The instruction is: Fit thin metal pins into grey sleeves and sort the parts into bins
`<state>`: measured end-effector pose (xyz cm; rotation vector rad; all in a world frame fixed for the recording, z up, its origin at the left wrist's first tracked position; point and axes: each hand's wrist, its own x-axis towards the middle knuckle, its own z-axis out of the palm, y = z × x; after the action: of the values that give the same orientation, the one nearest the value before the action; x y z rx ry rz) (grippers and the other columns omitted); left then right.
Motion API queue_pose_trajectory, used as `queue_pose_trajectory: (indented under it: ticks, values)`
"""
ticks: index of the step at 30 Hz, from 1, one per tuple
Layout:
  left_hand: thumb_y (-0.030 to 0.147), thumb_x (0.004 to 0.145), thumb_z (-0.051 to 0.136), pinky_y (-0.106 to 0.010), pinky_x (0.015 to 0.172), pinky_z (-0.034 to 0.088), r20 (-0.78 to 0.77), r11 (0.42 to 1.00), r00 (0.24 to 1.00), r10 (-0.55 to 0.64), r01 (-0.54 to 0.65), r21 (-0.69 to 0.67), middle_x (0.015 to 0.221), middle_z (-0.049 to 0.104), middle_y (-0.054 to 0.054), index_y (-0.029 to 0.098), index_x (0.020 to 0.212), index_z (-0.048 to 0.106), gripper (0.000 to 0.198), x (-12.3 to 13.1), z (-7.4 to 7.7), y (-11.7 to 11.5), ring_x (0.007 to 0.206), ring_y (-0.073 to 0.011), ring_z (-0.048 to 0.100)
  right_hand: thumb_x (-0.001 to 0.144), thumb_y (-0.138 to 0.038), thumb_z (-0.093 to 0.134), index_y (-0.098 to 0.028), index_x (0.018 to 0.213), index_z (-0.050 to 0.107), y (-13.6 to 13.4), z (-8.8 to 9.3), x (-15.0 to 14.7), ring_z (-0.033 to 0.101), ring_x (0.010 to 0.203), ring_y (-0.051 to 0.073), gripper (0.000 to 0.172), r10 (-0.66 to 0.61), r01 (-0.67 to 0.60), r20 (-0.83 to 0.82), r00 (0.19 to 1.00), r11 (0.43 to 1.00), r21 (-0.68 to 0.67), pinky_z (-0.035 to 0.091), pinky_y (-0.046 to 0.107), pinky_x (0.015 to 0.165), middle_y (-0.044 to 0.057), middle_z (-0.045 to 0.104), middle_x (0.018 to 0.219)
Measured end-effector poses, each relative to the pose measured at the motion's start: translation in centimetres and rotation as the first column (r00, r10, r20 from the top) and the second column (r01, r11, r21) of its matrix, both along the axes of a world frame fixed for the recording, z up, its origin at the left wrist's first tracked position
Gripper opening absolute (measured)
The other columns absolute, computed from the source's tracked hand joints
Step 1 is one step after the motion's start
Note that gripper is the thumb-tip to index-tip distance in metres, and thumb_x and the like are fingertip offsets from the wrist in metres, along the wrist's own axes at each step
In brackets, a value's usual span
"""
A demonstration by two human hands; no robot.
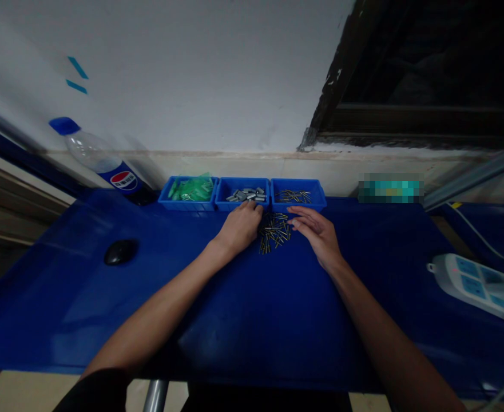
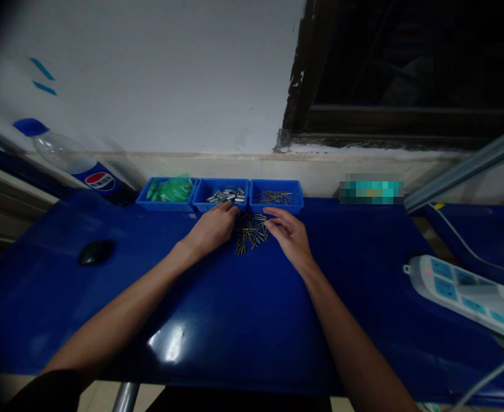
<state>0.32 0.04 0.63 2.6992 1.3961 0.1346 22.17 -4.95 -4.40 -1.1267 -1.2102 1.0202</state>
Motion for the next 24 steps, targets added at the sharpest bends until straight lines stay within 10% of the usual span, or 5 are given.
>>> queue_pose_trajectory:
  ticks: [6, 11, 24]
  values:
    - [0.011, 0.089, 0.061, -0.031, 0.078, 0.056, 0.585, 0.974, 0.806, -0.093, 0.196, -0.116, 0.088, 0.075, -0.005, 0.015, 0.098, 0.068, 0.012, -0.09, 0.61, 0.09, 0.079, -0.0169, 0.071, 0.085, -0.042, 0.084, -0.026, 0.118, 0.078, 0.09, -0.43, -0.01, 0.078, 0.098, 0.025, 0.037, 0.021, -0.022, -0.002, 1.0, 0.999, -0.024, 0.062, 0.042, 0.088, 0.008, 0.084, 0.112]
    - [0.017, 0.089, 0.066, -0.028, 0.078, 0.059, 0.773, 0.91, 0.634, 0.011, 0.313, -0.27, 0.087, 0.08, -0.004, 0.016, 0.099, 0.065, 0.01, 0.09, 0.23, 0.14, 0.08, -0.0162, 0.077, 0.082, -0.043, 0.086, -0.026, 0.109, 0.081, 0.06, -0.16, -0.34, 0.079, 0.083, 0.023, 0.032, 0.082, -0.083, -0.03, 0.996, 0.995, -0.057, 0.061, 0.037, 0.072, 0.007, 0.084, 0.095]
    - [0.012, 0.088, 0.071, -0.027, 0.072, 0.057, 0.701, 0.921, 0.712, -0.05, 0.305, -0.243, 0.084, 0.08, -0.003, 0.015, 0.1, 0.067, 0.012, 0.12, 0.42, -0.14, 0.078, -0.0168, 0.077, 0.081, -0.035, 0.089, -0.024, 0.093, 0.086, -0.03, -0.73, -0.24, 0.075, 0.071, 0.019, 0.017, 0.1, -0.112, -0.136, 0.986, 0.99, -0.084, 0.058, 0.035, 0.069, 0.005, 0.082, 0.08]
